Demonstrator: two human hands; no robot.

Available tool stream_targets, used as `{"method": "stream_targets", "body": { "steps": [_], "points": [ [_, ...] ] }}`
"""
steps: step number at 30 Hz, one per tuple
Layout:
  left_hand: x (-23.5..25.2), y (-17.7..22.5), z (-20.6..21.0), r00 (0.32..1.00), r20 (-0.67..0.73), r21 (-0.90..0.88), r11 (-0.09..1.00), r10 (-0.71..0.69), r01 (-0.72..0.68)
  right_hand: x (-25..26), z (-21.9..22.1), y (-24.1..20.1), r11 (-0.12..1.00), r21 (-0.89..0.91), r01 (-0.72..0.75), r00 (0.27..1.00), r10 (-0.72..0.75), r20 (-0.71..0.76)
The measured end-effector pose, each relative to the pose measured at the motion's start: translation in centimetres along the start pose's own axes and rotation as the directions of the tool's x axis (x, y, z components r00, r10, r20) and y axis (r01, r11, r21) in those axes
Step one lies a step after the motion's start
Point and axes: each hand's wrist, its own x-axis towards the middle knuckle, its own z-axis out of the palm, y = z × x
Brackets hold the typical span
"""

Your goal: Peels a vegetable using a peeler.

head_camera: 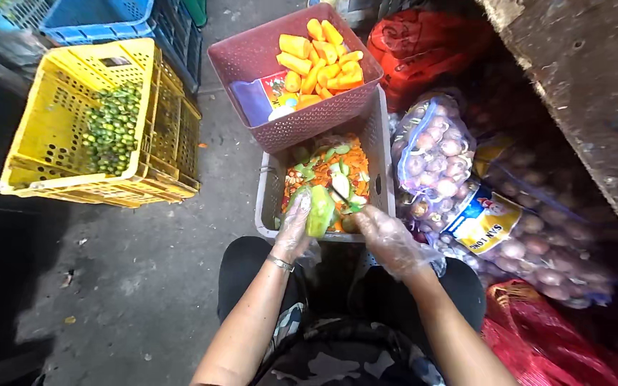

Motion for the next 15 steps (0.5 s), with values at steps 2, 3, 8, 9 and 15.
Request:
{"method": "stream_targets", "body": {
  "steps": [2,3,8,9,15],
  "points": [
    [-0.3,0.6,0.4,0.999,0.039,-0.041,0.999,0.003,-0.002,-0.2,0.6,-0.7,0.999,-0.038,-0.024,0.997,0.026,0.067],
    [-0.7,1.1,0.8,0.998,0.056,-0.09,0.996,0.0,0.005,-0.1,0.9,-0.5,0.999,-0.042,-0.031,0.997,0.034,0.068],
    [-2.3,1.5,0.2,0.986,0.126,-0.194,0.978,0.11,-0.084,-0.9,1.6,0.3,0.992,0.116,0.058,0.998,-0.055,-0.03],
    [-2.4,1.2,0.5,0.984,0.118,-0.25,0.963,0.134,-0.101,-1.1,1.8,0.0,0.988,0.128,0.081,0.996,-0.074,-0.059],
    [-1.5,0.5,2.6,0.994,-0.066,-0.578,0.816,-0.088,0.034,-1.3,3.7,-2.4,0.993,-0.041,-0.108,0.989,0.111,0.094]
  ]
}}
